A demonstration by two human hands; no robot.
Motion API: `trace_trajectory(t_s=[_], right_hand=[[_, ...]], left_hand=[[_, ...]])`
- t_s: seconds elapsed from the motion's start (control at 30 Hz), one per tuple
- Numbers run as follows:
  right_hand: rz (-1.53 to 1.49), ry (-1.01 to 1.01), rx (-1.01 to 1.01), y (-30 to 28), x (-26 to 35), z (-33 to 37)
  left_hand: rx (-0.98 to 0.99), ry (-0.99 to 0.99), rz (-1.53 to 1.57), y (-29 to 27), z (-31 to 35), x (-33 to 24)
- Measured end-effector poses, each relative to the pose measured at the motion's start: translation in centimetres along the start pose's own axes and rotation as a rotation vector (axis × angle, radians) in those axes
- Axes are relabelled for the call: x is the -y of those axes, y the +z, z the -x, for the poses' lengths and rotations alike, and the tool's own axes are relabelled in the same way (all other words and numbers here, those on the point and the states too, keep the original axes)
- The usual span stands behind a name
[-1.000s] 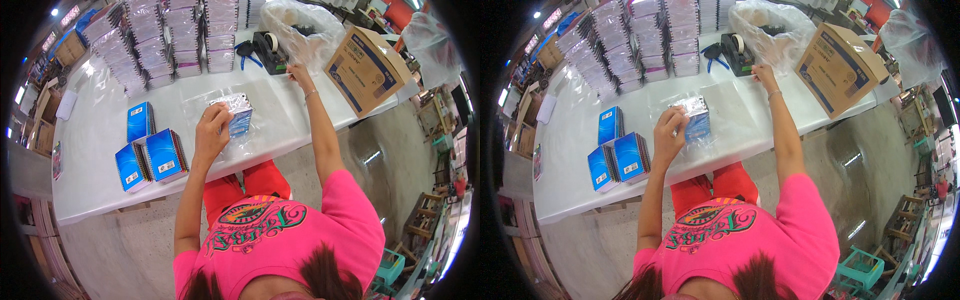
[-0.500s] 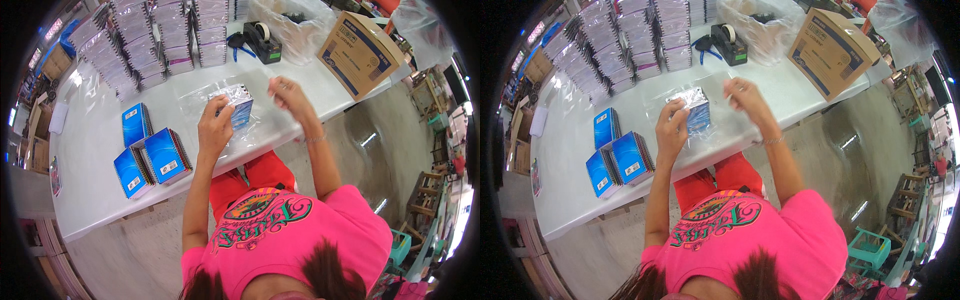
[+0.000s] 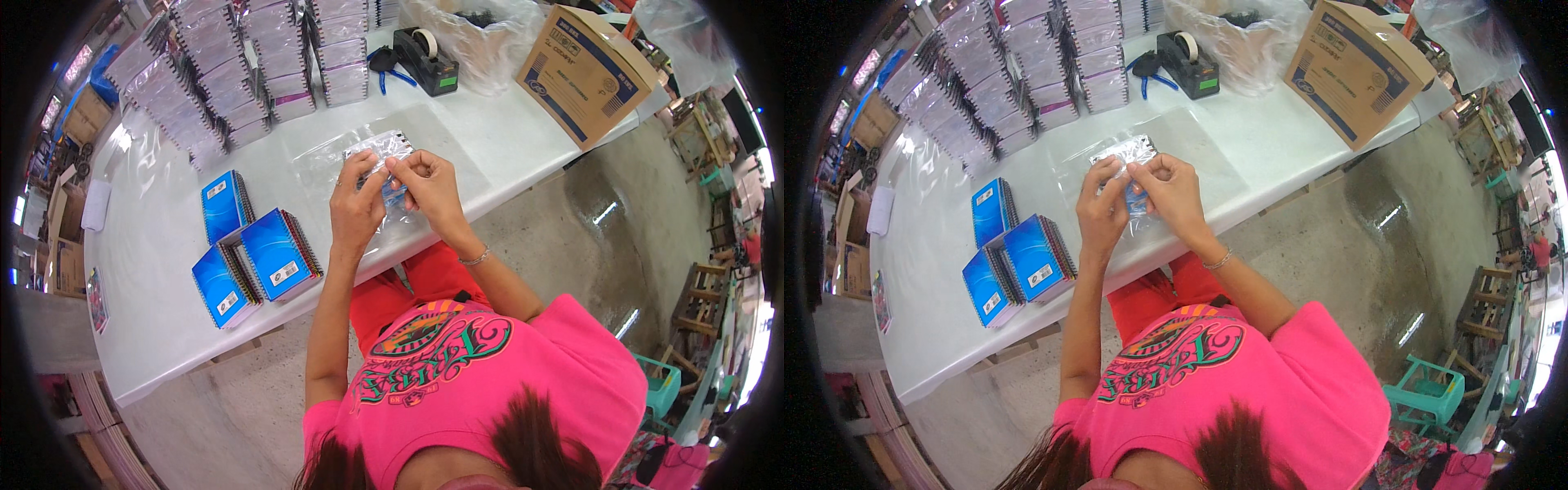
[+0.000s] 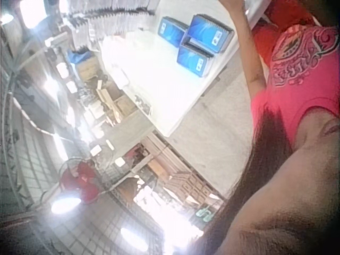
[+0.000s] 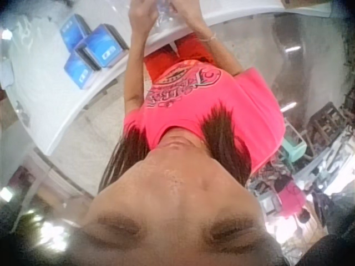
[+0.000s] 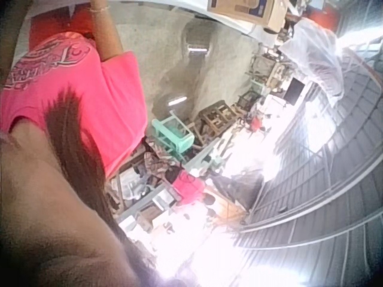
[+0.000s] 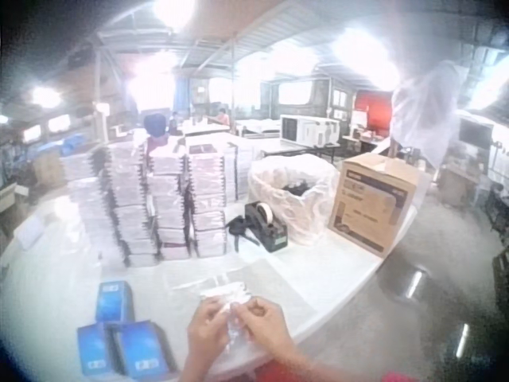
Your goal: The person places stacks of spiral-bound notebooks into clear plastic bags, folds the bag edges, and seals them with tape. The person repeats this process for multiple stacks, moving each sealed package aside after completion.
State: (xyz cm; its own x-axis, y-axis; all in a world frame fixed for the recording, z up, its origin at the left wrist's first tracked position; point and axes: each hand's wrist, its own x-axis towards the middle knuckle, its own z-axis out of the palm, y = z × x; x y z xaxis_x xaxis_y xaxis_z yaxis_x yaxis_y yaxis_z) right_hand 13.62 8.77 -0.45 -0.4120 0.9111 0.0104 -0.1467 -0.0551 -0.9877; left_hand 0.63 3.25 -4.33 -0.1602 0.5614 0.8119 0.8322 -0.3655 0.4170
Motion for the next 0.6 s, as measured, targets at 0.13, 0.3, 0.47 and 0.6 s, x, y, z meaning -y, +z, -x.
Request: trace_trajectory(t_s=[0.13, 0.3, 0.47, 0.6], right_hand=[[0.048, -0.014, -0.031, 0.3, 0.0, 0.0], [0.077, -0.036, -0.065, 0.5, -0.3, 0.0], [0.054, -0.059, -0.11, 0.7, -1.4, 0.1], [0.153, -0.075, -0.178, -0.2, -4.3, -0.3]], left_hand=[[-0.026, -0.056, 0.072, 0.0, 0.1, -0.1], [0.195, -0.104, -0.064, -2.0, -1.6, -1.9], [0.323, -0.074, -0.244, -2.6, -2.0, -2.2], [0.341, -0.082, -0.198, -2.7, -2.3, -2.5]])
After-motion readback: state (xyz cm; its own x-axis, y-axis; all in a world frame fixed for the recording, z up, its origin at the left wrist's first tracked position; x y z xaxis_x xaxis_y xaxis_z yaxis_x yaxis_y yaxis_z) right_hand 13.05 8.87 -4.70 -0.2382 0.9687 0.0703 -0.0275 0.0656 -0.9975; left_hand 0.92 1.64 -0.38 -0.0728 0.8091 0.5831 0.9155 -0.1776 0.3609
